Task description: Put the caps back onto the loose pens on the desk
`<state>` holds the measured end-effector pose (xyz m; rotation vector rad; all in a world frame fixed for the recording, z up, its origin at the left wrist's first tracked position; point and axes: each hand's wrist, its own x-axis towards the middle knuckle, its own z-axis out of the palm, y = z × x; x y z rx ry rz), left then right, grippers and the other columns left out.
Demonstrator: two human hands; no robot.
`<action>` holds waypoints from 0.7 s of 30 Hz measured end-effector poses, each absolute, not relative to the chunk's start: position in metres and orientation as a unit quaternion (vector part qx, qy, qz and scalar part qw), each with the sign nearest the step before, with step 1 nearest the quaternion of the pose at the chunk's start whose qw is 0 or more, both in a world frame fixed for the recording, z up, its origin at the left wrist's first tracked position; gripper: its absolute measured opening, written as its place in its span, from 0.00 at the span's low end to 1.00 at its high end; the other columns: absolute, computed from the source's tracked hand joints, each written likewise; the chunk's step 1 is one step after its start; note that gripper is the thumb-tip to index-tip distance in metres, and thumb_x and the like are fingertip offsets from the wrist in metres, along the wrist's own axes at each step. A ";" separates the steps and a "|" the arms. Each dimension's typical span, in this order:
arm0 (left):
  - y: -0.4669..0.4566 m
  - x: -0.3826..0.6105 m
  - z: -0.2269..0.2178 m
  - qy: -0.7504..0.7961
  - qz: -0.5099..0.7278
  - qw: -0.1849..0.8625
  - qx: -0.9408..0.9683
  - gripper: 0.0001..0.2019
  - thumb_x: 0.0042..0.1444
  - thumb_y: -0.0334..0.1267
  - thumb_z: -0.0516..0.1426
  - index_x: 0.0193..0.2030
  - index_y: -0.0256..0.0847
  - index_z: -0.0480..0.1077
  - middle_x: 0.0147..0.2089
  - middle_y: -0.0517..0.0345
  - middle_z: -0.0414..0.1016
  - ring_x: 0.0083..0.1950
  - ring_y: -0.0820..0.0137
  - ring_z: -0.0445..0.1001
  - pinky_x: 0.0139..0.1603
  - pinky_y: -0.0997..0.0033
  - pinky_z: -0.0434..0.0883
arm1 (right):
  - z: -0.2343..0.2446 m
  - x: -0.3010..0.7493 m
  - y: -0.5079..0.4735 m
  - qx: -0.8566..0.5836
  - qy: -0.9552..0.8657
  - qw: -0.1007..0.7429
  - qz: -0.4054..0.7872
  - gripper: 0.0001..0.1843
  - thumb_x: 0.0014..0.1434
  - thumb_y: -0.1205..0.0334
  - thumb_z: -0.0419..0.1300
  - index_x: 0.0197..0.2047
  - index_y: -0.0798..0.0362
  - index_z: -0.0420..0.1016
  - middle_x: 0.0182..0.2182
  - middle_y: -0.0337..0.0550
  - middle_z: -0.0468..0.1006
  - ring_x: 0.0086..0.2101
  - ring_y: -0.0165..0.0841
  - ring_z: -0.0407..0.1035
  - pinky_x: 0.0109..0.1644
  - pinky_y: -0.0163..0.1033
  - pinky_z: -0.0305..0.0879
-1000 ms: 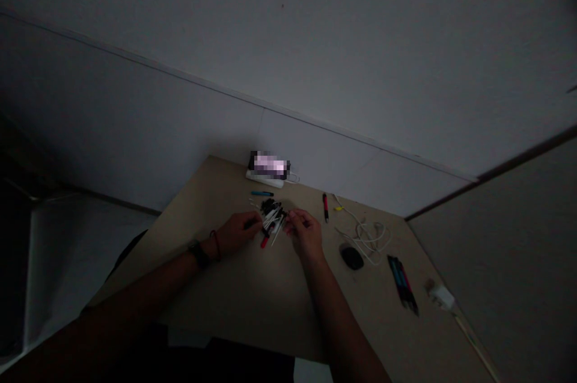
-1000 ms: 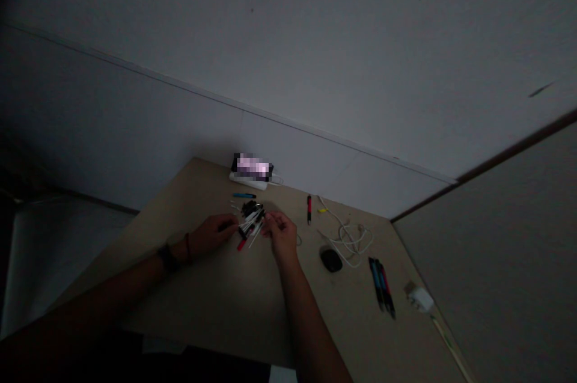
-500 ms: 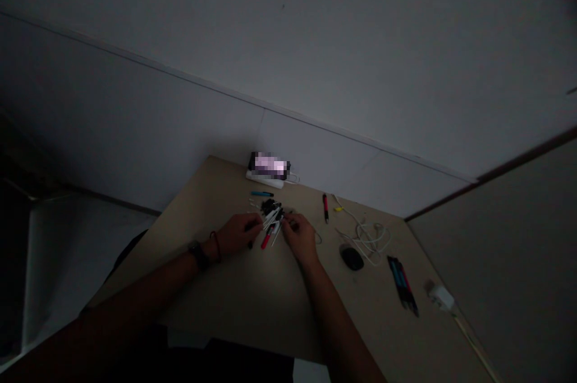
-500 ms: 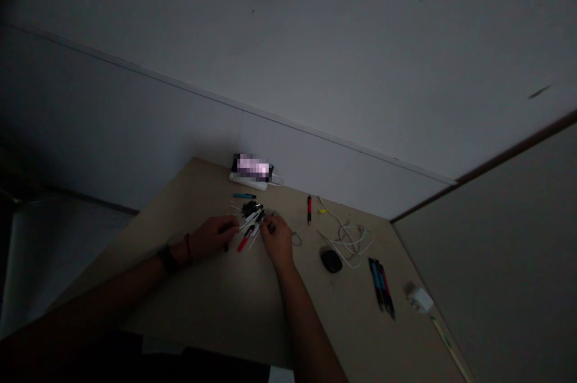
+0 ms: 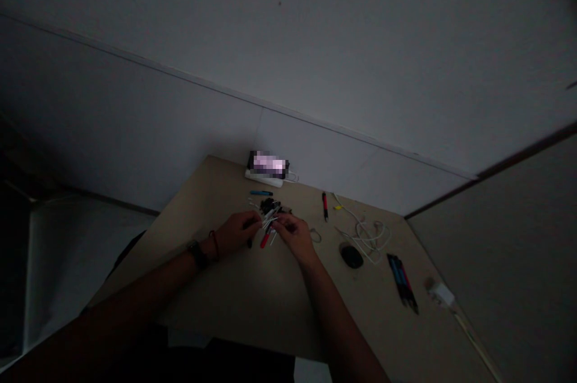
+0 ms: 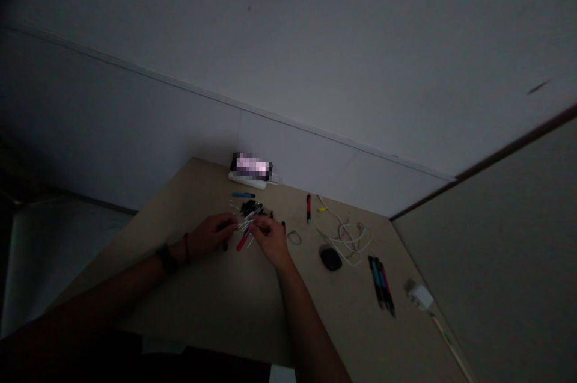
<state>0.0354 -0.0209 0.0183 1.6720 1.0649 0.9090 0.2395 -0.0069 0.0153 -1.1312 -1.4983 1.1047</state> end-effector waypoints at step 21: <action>-0.019 0.036 0.015 0.422 0.383 0.508 0.646 0.15 0.63 0.50 0.53 0.36 0.39 0.68 0.23 0.64 0.69 0.22 0.74 0.68 0.26 0.75 0.67 | 0.019 0.256 0.004 -0.465 -0.404 0.633 0.469 0.17 0.49 0.52 0.70 0.38 0.54 0.77 0.24 0.36 0.77 0.20 0.25 0.65 0.22 0.30 0.59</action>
